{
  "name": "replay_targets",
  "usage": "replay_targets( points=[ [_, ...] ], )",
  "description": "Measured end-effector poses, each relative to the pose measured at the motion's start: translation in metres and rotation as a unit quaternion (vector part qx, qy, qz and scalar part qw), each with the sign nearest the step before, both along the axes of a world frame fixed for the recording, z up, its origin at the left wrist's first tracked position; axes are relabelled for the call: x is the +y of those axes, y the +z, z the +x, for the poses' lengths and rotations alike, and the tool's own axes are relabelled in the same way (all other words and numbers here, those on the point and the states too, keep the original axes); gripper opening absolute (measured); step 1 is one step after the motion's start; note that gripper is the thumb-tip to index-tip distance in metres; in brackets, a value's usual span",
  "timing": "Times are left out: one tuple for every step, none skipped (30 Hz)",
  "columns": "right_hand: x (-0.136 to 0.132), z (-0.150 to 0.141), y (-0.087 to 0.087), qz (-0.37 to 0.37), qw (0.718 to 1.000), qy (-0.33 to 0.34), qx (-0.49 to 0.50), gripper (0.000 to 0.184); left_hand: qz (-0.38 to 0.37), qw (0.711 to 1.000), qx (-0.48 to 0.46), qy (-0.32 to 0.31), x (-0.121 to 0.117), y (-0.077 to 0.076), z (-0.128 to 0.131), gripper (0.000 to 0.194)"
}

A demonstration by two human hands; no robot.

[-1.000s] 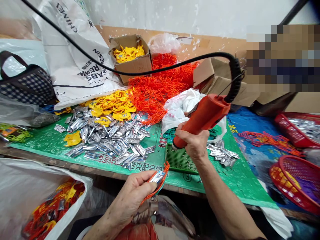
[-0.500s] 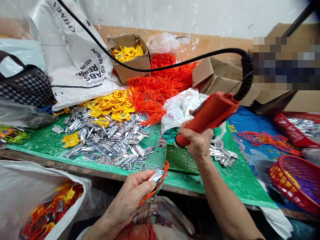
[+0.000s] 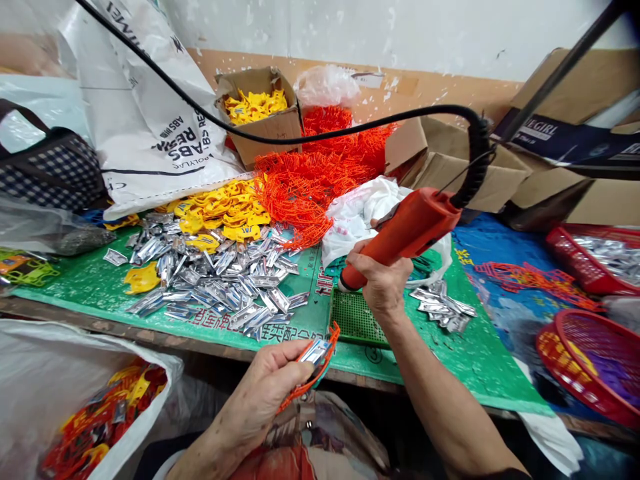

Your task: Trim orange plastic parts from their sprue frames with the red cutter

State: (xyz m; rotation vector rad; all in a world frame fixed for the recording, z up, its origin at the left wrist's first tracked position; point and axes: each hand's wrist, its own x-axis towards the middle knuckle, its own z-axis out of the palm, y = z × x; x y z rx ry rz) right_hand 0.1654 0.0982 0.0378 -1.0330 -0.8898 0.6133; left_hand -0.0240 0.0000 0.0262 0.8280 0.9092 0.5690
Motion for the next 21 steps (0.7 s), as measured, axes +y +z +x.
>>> replay_targets(
  points=[
    [0.0006, 0.0003, -0.0006, -0.001, 1.0, 0.0, 0.0, 0.009, 0.001, 1.0, -0.001, 0.001, -0.0003, -0.0004, 0.0001, 0.017],
    [0.0013, 0.0006, -0.0012, -0.003, 1.0, 0.001, 0.0, 0.008, 0.001, 1.0, -0.002, 0.002, -0.0004, -0.0007, 0.0002, 0.017],
    [0.0018, 0.0008, -0.0018, -0.004, 1.0, 0.002, 0.0, 0.008, 0.001, 1.0, -0.002, 0.004, -0.0006, -0.0009, 0.0002, 0.018],
    [0.0023, 0.0009, -0.0023, -0.006, 1.0, 0.004, -0.001, 0.008, 0.001, 1.0, 0.0, 0.006, -0.0006, -0.0009, 0.0003, 0.018],
    [0.0026, 0.001, -0.0027, -0.007, 1.0, 0.005, -0.002, 0.008, 0.0, 1.0, 0.003, 0.009, -0.0005, -0.0006, 0.0003, 0.019],
    [0.0028, 0.0009, -0.003, -0.007, 1.0, 0.007, -0.004, 0.008, 0.0, 1.0, 0.007, 0.011, -0.0004, -0.0002, 0.0004, 0.019],
    [0.0029, 0.0007, -0.0033, -0.007, 1.0, 0.009, -0.005, 0.008, 0.001, 1.0, 0.011, 0.013, -0.0002, 0.0003, 0.0005, 0.02],
    [0.0029, 0.0004, -0.0034, -0.007, 1.0, 0.011, -0.007, 0.008, 0.002, 1.0, 0.015, 0.015, 0.0, 0.0009, 0.0006, 0.02],
    [0.0029, 0.0001, -0.0034, -0.007, 1.0, 0.013, -0.008, 0.008, 0.002, 1.0, 0.018, 0.016, 0.0003, 0.0015, 0.0008, 0.02],
    [0.0028, -0.0003, -0.0032, -0.006, 1.0, 0.015, -0.008, 0.008, 0.002, 1.0, 0.02, 0.016, 0.0004, 0.0019, 0.001, 0.02],
    [0.0026, -0.0007, -0.0029, -0.004, 1.0, 0.016, -0.009, 0.008, 0.001, 1.0, 0.021, 0.016, 0.0005, 0.0022, 0.0011, 0.02],
    [0.0025, -0.0011, -0.0023, -0.003, 1.0, 0.016, -0.009, 0.008, 0.0, 1.0, 0.02, 0.016, 0.0005, 0.0022, 0.0012, 0.02],
    [0.0024, -0.0015, -0.0015, -0.001, 1.0, 0.016, -0.008, 0.009, -0.001, 1.0, 0.018, 0.017, 0.0004, 0.002, 0.0013, 0.02],
    [0.0022, -0.002, -0.0006, 0.001, 1.0, 0.015, -0.009, 0.009, -0.002, 1.0, 0.016, 0.017, 0.0002, 0.0017, 0.0013, 0.02],
    [0.002, -0.0024, 0.0005, 0.003, 1.0, 0.014, -0.01, 0.01, -0.003, 1.0, 0.013, 0.016, -0.0001, 0.0013, 0.0012, 0.021],
    [0.0017, -0.0029, 0.0016, 0.004, 1.0, 0.015, -0.012, 0.011, -0.004, 1.0, 0.01, 0.017, -0.0004, 0.0009, 0.0011, 0.021],
    [0.0014, -0.0034, 0.0026, 0.006, 1.0, 0.016, -0.015, 0.011, -0.003, 1.0, 0.007, 0.017, -0.0007, 0.0006, 0.001, 0.022],
    [0.0011, -0.0039, 0.0035, 0.006, 1.0, 0.018, -0.016, 0.012, -0.002, 1.0, 0.006, 0.019, -0.0009, 0.0004, 0.0008, 0.022],
    [0.0009, -0.0044, 0.004, 0.007, 1.0, 0.021, -0.017, 0.012, -0.001, 1.0, 0.005, 0.021, -0.001, 0.0004, 0.0007, 0.022],
    [0.0008, -0.0047, 0.0042, 0.007, 1.0, 0.023, -0.016, 0.012, 0.001, 1.0, 0.006, 0.022, -0.0009, 0.0006, 0.0006, 0.021],
    [0.0009, -0.0048, 0.004, 0.006, 1.0, 0.024, -0.014, 0.011, 0.003, 1.0, 0.006, 0.023, -0.0008, 0.0009, 0.0006, 0.021]
  ],
)
